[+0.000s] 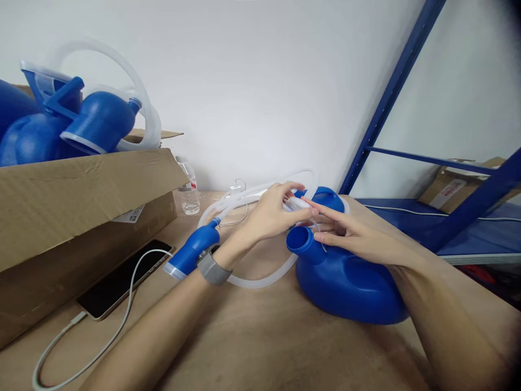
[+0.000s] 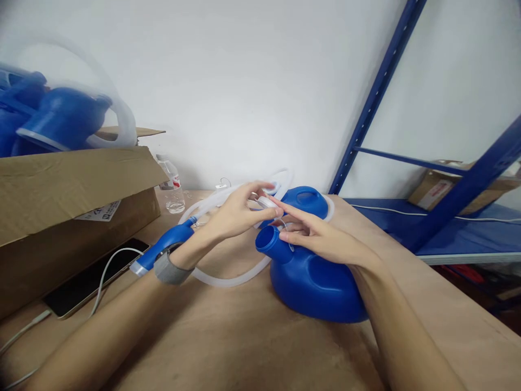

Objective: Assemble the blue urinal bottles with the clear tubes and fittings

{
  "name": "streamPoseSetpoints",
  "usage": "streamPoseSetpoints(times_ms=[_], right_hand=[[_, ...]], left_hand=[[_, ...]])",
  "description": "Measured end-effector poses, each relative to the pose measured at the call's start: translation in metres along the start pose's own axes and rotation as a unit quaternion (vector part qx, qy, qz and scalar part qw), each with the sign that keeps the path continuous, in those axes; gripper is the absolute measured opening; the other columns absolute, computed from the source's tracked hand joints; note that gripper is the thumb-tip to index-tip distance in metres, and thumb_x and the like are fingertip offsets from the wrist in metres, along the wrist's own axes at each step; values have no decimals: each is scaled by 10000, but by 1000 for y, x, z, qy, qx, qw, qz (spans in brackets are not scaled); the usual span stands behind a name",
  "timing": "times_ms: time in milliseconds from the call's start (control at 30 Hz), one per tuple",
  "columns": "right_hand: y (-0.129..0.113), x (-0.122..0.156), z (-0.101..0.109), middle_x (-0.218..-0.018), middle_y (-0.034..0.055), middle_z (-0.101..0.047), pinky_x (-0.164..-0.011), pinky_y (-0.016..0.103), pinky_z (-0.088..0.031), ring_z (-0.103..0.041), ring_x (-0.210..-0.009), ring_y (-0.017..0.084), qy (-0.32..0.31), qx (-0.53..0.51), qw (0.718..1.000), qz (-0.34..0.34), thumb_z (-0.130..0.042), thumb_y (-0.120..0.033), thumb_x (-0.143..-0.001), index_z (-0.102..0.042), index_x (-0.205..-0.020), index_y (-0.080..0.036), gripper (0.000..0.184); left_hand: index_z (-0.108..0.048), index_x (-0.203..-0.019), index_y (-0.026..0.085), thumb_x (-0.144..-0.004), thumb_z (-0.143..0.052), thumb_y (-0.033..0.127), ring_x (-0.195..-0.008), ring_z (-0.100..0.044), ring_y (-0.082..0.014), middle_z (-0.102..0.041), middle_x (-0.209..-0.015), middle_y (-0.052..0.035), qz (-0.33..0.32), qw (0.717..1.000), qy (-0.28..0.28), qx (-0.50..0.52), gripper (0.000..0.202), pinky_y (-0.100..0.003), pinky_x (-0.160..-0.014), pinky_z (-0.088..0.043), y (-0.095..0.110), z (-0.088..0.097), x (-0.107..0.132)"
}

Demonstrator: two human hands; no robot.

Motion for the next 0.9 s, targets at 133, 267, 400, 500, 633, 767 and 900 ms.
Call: streamPoseSetpoints(times_ms=[133,267,400,500,633,767,900], right_hand=[[-8,3,0,-1103,119,-764,-859,426,-632,-743,-961,257,12,-26,999,-24,-774,-513,-873,-400,-1614,-234,875],[-8,3,-1,-900,36,-704,-757,383,-612,-691,-801,205,49,-47,998,-18,-812,-571,-818,-528,-1431,-252,747],[1,0,0,-746,-25,-625,-608,295,-542,-621,-658,156,69,-92,992,-44,-792,-643,-814,-581,-1319,-250,674],[3,0,1,-630,-58,-548,-550,277,-487,-546,-552,129,100,-79,991,-46,-787,-662,-809,-620,-1339,-209,718],[-1,2,1,-746,9,-659,-695,361,-580,-653,-701,191,73,-12,997,-22,-733,-649,-862,-569,-1471,-201,773],[-5,3,2,-1128,103,-708,-772,386,-633,-706,-1040,274,120,87,988,54,-708,-604,-888,-519,-1527,-277,742],[-21,6,-20,-1351,123,-627,-923,479,-624,-615,-1261,323,213,285,909,218,-690,-487,-945,-629,-1423,-309,514]], left_hand=[[-713,-967,174,-815,-786,286,-936,-696,-222,-745,-973,-53,20,998,-62,24,203,-347,-850,-540,-2,7,0],[-682,-866,166,-821,-802,331,-764,-664,-180,-721,-824,-26,14,999,-22,43,209,-301,-706,-512,-1,-4,4],[-652,-839,181,-834,-797,304,-807,-651,-175,-706,-840,-21,-60,998,31,8,190,-304,-751,-518,3,-16,7],[-645,-842,187,-828,-796,283,-832,-657,-183,-712,-870,-25,-66,997,42,2,181,-315,-767,-526,4,-19,7],[-629,-817,188,-797,-797,244,-848,-673,-189,-714,-874,-26,-42,998,51,12,178,-328,-797,-543,9,-9,8],[-639,-899,178,-816,-803,345,-807,-698,-169,-727,-895,-32,23,992,64,111,249,-294,-745,-543,14,16,17],[-621,-1079,198,-754,-873,420,-786,-711,-160,-726,-986,-25,72,985,97,121,468,-286,-720,-535,11,38,44]])
Point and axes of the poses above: each hand's wrist, its own x-axis away from the middle knuckle, its own z-axis out of the back of the hand, y = z × x, the point moved 1 cm from there along -x, towards the middle knuckle
